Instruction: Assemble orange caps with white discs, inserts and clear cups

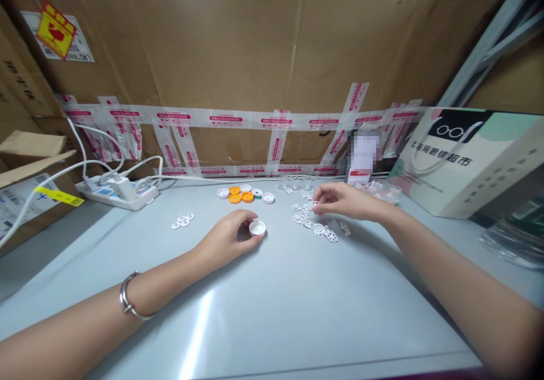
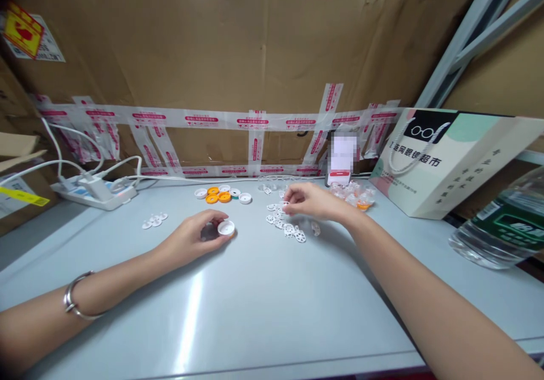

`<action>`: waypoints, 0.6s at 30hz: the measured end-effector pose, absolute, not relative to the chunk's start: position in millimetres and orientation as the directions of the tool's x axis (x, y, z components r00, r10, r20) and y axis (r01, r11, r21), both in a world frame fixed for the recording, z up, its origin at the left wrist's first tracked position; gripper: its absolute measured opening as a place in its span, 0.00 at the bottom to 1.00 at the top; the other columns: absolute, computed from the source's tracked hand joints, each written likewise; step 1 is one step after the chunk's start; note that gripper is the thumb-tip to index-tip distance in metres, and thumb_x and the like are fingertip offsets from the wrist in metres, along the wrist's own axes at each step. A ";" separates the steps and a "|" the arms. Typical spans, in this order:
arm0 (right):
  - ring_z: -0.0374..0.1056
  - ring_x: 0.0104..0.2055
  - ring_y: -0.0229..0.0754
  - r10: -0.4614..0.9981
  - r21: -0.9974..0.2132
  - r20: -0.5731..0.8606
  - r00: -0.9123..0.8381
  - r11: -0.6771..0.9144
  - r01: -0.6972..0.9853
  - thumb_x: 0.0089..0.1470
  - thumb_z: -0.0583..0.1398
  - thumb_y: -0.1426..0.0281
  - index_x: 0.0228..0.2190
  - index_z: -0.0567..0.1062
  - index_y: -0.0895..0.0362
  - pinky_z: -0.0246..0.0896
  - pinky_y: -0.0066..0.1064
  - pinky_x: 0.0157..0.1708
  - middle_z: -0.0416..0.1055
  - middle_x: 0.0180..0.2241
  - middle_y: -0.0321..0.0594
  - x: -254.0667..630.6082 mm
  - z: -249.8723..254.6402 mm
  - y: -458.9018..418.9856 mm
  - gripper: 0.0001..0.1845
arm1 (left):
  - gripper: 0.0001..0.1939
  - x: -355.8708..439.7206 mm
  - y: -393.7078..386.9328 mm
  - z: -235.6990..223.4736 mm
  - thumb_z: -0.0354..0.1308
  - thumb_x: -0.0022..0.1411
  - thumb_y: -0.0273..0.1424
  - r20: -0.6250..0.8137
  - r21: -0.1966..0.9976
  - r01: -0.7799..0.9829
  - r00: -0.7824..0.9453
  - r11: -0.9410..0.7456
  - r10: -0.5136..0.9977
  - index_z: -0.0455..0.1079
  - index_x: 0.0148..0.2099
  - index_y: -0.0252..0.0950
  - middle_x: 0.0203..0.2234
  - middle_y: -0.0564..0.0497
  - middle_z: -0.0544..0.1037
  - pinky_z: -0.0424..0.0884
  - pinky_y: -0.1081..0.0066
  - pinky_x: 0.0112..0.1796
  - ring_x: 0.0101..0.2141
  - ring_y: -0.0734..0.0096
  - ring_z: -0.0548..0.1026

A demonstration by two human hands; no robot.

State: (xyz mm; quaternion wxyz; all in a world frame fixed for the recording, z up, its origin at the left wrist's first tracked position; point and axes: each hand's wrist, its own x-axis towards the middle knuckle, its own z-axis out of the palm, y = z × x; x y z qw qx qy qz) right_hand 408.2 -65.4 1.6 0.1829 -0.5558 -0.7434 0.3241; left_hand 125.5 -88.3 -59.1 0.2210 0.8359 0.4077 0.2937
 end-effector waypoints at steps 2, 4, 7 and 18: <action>0.68 0.29 0.38 0.956 -0.737 0.005 -0.295 0.202 0.645 0.45 0.60 0.64 0.31 0.70 0.58 0.61 0.29 0.29 0.72 0.26 0.38 393.0 0.9 -70.0 0.11 | 0.15 125.2 -89.1 -57.7 0.55 0.56 0.36 0.325 0.596 0.555 0.493 -0.580 0.807 0.64 0.45 0.37 0.38 0.48 0.73 0.67 0.66 0.39 0.37 0.67 0.71; 0.68 0.29 0.37 0.951 -0.760 0.075 -0.301 0.250 0.600 0.47 0.59 0.64 0.34 0.73 0.58 0.62 0.30 0.31 0.72 0.27 0.38 375.7 -2.6 -74.2 0.13 | 0.16 124.8 -90.1 -55.7 0.56 0.56 0.38 0.355 0.576 0.559 0.487 -0.597 0.798 0.64 0.45 0.37 0.40 0.48 0.72 0.66 0.65 0.41 0.40 0.65 0.70; 0.67 0.29 0.36 0.930 -0.787 0.112 -0.349 0.298 0.540 0.49 0.57 0.66 0.35 0.75 0.57 0.63 0.30 0.33 0.72 0.28 0.37 351.6 -8.9 -78.8 0.12 | 0.14 124.1 -91.8 -51.7 0.54 0.59 0.38 0.431 0.536 0.560 0.462 -0.632 0.775 0.65 0.46 0.38 0.43 0.47 0.72 0.63 0.61 0.46 0.45 0.61 0.68; 0.65 0.25 0.32 0.912 -0.916 0.082 -0.402 0.228 0.330 0.43 0.63 0.68 0.25 0.73 0.59 0.62 0.28 0.30 0.70 0.21 0.33 310.3 3.9 -77.0 0.07 | 0.12 123.8 -94.9 -41.6 0.53 0.59 0.39 0.345 0.770 0.419 0.362 -0.482 0.866 0.71 0.38 0.37 0.36 0.52 0.77 0.66 0.70 0.38 0.38 0.67 0.72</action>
